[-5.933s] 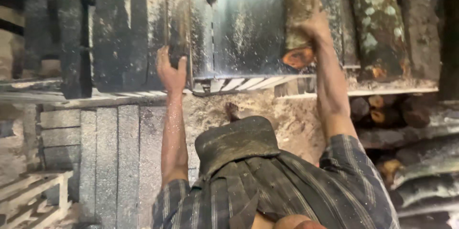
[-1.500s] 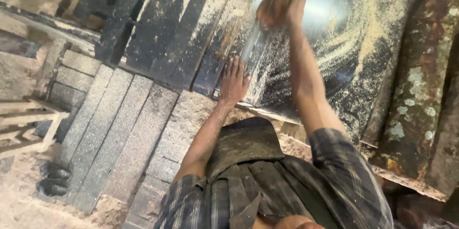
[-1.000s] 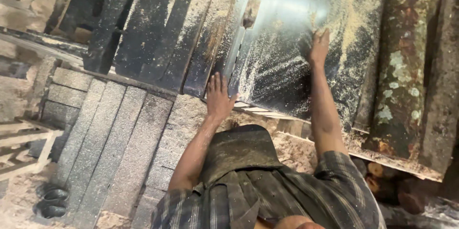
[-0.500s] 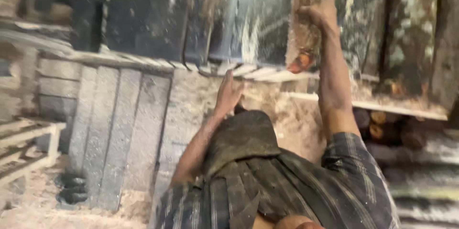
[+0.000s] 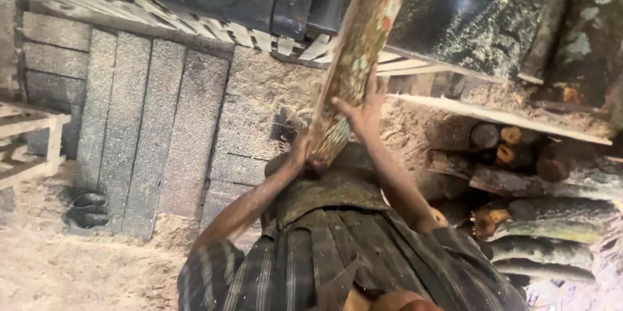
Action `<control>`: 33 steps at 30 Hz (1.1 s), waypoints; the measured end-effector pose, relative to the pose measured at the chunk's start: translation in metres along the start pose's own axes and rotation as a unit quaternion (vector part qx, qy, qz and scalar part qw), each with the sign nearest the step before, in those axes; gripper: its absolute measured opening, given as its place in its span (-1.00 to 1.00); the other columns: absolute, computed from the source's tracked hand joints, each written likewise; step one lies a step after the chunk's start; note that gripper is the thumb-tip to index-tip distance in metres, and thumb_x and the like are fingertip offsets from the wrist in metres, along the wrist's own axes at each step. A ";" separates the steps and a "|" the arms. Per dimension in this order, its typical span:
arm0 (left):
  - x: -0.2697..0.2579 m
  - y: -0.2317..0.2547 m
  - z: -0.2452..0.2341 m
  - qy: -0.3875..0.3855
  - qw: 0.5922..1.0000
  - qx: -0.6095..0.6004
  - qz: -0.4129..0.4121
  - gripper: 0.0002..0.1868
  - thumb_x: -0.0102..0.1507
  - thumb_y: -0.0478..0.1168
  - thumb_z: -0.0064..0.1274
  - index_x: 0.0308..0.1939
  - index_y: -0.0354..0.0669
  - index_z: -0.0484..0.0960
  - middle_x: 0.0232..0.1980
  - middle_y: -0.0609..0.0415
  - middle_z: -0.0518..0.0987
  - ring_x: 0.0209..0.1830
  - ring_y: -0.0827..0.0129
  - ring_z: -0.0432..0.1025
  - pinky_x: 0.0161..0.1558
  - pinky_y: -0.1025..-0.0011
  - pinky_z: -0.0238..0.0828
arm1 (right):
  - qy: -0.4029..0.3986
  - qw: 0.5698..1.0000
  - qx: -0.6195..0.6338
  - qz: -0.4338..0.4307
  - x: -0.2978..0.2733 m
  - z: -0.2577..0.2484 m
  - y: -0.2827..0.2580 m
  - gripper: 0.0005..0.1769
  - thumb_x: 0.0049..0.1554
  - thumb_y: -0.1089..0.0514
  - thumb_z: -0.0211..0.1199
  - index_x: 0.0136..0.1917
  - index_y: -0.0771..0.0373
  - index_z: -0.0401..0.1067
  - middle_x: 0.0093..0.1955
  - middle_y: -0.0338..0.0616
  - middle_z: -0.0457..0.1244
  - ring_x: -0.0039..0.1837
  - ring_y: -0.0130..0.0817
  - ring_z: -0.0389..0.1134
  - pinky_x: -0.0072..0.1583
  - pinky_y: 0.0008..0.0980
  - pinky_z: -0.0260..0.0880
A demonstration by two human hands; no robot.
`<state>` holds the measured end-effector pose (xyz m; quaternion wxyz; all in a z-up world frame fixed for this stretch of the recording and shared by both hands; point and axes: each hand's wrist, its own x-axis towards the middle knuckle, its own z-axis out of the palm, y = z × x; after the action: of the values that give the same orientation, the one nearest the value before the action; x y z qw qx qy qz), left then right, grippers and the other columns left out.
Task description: The person feeds wooden logs through a table saw to cut them and places the pieces onto a pile.
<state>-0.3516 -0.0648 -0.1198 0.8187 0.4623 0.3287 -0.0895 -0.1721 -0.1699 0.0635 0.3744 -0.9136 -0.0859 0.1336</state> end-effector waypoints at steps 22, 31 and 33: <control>0.005 0.263 0.039 0.070 0.825 0.352 0.436 -0.02 0.10 0.00 0.23 0.55 -0.27 0.24 0.61 -0.33 0.20 0.64 -0.20 0.05 0.60 -0.04 -0.16 | 0.036 0.990 0.111 -0.077 0.163 0.029 -0.084 0.26 -0.03 -0.07 0.49 0.72 0.17 -0.17 0.51 0.35 -0.13 0.48 0.20 0.07 0.48 0.06 0.20; 0.040 0.273 0.045 0.078 0.823 0.323 0.460 -0.12 0.09 -0.05 0.09 0.50 -0.27 0.33 0.54 -0.36 0.30 0.60 -0.20 0.17 0.62 -0.04 -0.18 | 0.040 0.988 0.131 -0.068 0.200 0.027 -0.084 0.29 -0.09 -0.07 0.45 0.71 0.16 -0.19 0.40 0.25 -0.08 0.41 0.17 0.12 0.44 0.02 0.29; 0.053 0.276 0.048 0.086 0.814 0.326 0.473 -0.16 0.12 -0.06 0.07 0.49 -0.26 0.37 0.54 -0.33 0.33 0.62 -0.20 0.16 0.64 -0.04 -0.20 | 0.061 0.994 0.034 -0.085 0.212 0.026 -0.085 0.29 -0.09 -0.12 0.51 0.70 0.19 -0.14 0.31 0.18 0.06 0.35 0.17 0.14 0.44 0.05 0.23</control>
<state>-0.1641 0.0584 0.0571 0.5299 0.8065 0.0900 0.2463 0.0161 -0.0380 0.0679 0.4200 -0.8961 -0.1357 0.0480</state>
